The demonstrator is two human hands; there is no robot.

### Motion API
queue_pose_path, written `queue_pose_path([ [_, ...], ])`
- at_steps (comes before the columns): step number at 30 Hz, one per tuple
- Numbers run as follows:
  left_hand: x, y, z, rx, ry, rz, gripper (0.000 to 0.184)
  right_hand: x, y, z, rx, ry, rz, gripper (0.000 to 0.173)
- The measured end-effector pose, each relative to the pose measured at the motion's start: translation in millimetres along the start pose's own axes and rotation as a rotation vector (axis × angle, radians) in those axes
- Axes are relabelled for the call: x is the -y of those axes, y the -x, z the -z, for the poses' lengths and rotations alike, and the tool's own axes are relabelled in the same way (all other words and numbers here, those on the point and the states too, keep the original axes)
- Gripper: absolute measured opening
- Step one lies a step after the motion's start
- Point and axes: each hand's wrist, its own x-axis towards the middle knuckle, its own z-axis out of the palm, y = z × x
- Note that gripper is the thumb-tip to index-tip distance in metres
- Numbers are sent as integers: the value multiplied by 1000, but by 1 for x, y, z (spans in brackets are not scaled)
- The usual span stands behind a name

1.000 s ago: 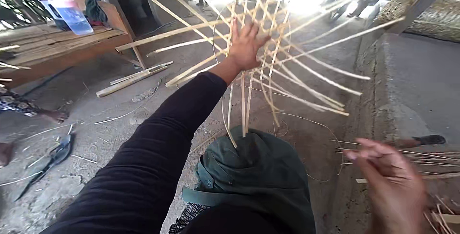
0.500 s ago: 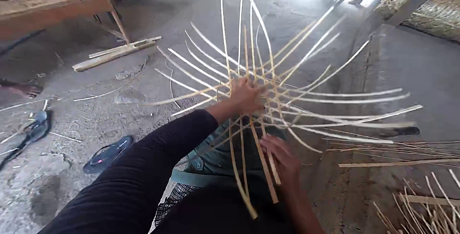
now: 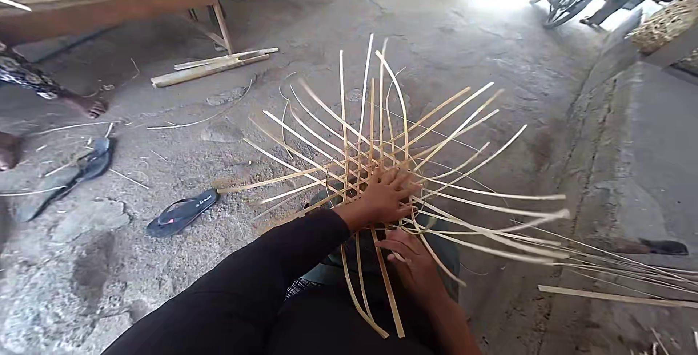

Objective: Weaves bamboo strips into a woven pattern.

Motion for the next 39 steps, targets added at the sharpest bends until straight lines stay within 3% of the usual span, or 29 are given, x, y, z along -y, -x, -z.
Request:
queue_pose_path([
  [2, 1, -4, -4, 51, -8, 9, 62, -4, -4, -10, -71, -217, -66, 53],
  [8, -3, -13, -14, 97, -8, 15, 61, 2, -16, -25, -250, -658, -507, 44],
  [13, -1, -16, -16, 97, -42, 24, 59, -10, -15, -25, -231, -1053, -451, 49],
  [20, 4, -21, -31, 3, -53, 23, 56, 9, -8, -35, -376, -872, -563, 42],
  [26, -6, -18, -27, 25, -31, 46, 55, 22, 0, -38, -465, -785, -605, 40],
  [33, -6, -17, -27, 32, -17, 55, 55, 47, 32, -35, -481, -782, -550, 41],
  [39, 0, -18, -12, 42, 58, 52, 60, 28, 47, -16, -354, -710, -413, 48],
])
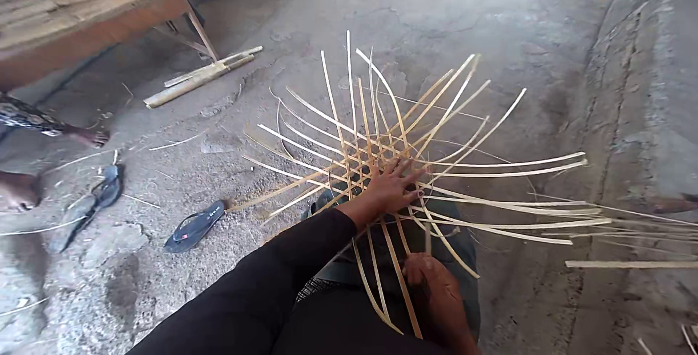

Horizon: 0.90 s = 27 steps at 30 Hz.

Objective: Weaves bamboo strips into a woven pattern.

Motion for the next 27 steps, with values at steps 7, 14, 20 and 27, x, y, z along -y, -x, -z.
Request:
queue_pose_path([
  [7, 35, 20, 7, -17, -19, 66, 65, 38, 14, 44, 118, 395, -388, 38],
  [14, 34, 8, 4, -13, -19, 64, 60, 11, -6, 10, 142, 648, 160, 33],
  [20, 32, 9, 6, -8, -70, 61, 60, 1, -35, 4, 173, 612, 270, 22],
  [27, 26, 13, 8, -27, -55, 67, 59, -9, -72, -14, 335, 557, 258, 38],
])
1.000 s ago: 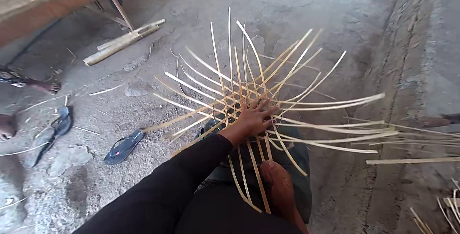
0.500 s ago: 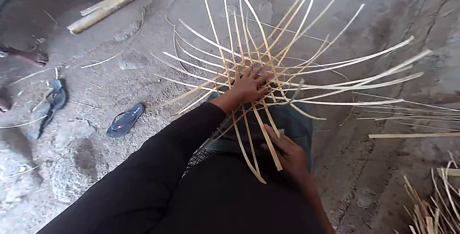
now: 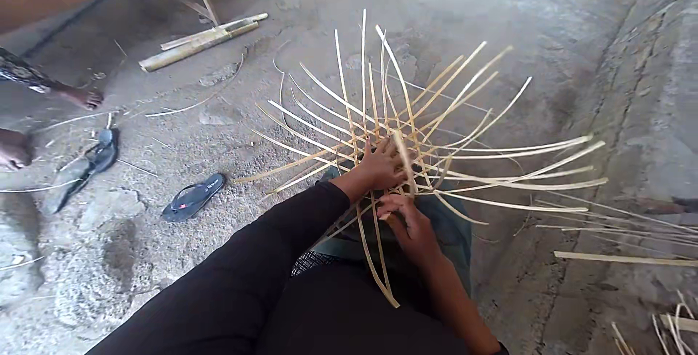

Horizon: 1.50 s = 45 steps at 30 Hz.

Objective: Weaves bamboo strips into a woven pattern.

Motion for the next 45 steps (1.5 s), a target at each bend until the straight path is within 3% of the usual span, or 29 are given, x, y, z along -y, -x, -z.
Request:
queue_pose_path([
  [3, -3, 3, 3, 12, -4, 8, 58, -6, -10, -6, 25, 3, 58, 45],
  [7, 2, -2, -4, 27, -23, 8, 58, -11, -12, -14, 67, -246, 0, 48],
  [11, 3, -3, -8, -8, -20, -13, 58, 3, -6, -20, -94, -433, -224, 41],
  [14, 3, -4, -14, -21, -14, -5, 55, 9, -2, -23, -197, -492, -290, 40],
  [33, -3, -5, -19, -30, 76, -26, 52, 19, 38, -21, -211, -411, -298, 40],
  [40, -2, -7, -11, -12, 88, -1, 52, 13, 47, -16, -133, -392, -168, 46],
  [45, 5, -30, -2, 14, 124, 55, 53, 14, 34, 12, -173, -194, -84, 57],
])
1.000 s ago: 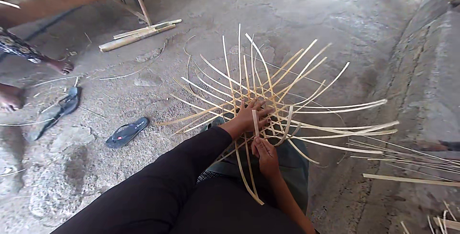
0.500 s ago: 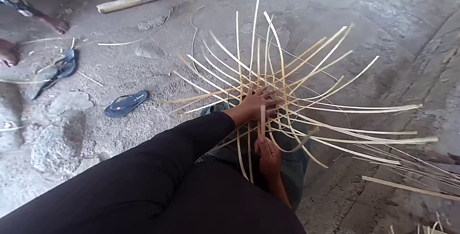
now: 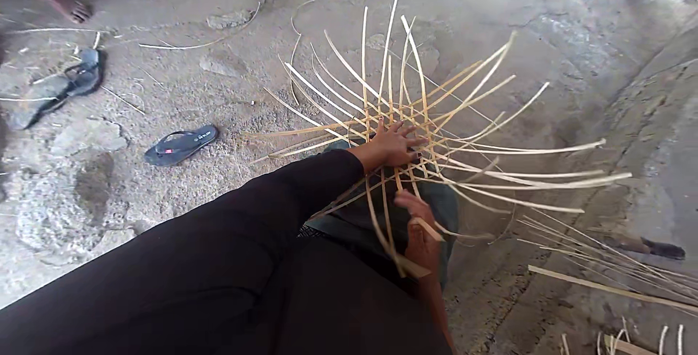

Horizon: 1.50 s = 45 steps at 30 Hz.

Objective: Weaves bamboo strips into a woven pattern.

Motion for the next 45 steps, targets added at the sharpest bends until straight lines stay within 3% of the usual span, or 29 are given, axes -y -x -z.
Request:
queue_pose_path([
  [2, -1, -5, 2, 2, 13, 28, 53, 10, 8, 10, -44, -73, -184, 76],
  [5, -2, -5, 1, 12, -4, 38, 54, 5, 31, 12, -77, -41, -331, 57],
  [11, -3, -2, 5, 13, 25, 50, 54, 5, 39, -2, 5, 397, -133, 43],
  [17, 0, 5, 1, -95, 33, 36, 49, -13, 17, -13, -24, 285, 135, 16],
  [23, -6, 14, -2, -91, 12, 45, 48, -9, -20, -39, -139, 357, 203, 35],
  [26, -9, 13, -2, -75, -2, 65, 48, -14, -26, -48, -108, 189, 154, 37],
  [32, -12, 16, 0, -67, -40, 52, 48, -1, -44, -48, -97, -213, -167, 44],
  [36, -8, 12, -7, -86, -51, 52, 48, -10, -44, -46, -14, -496, -160, 55],
  [41, -3, 7, -12, -68, -51, 51, 49, -1, -40, -47, -58, -580, -326, 50],
  [45, -3, 11, -12, -77, 14, 29, 48, 1, -27, -55, -140, -530, -338, 49],
])
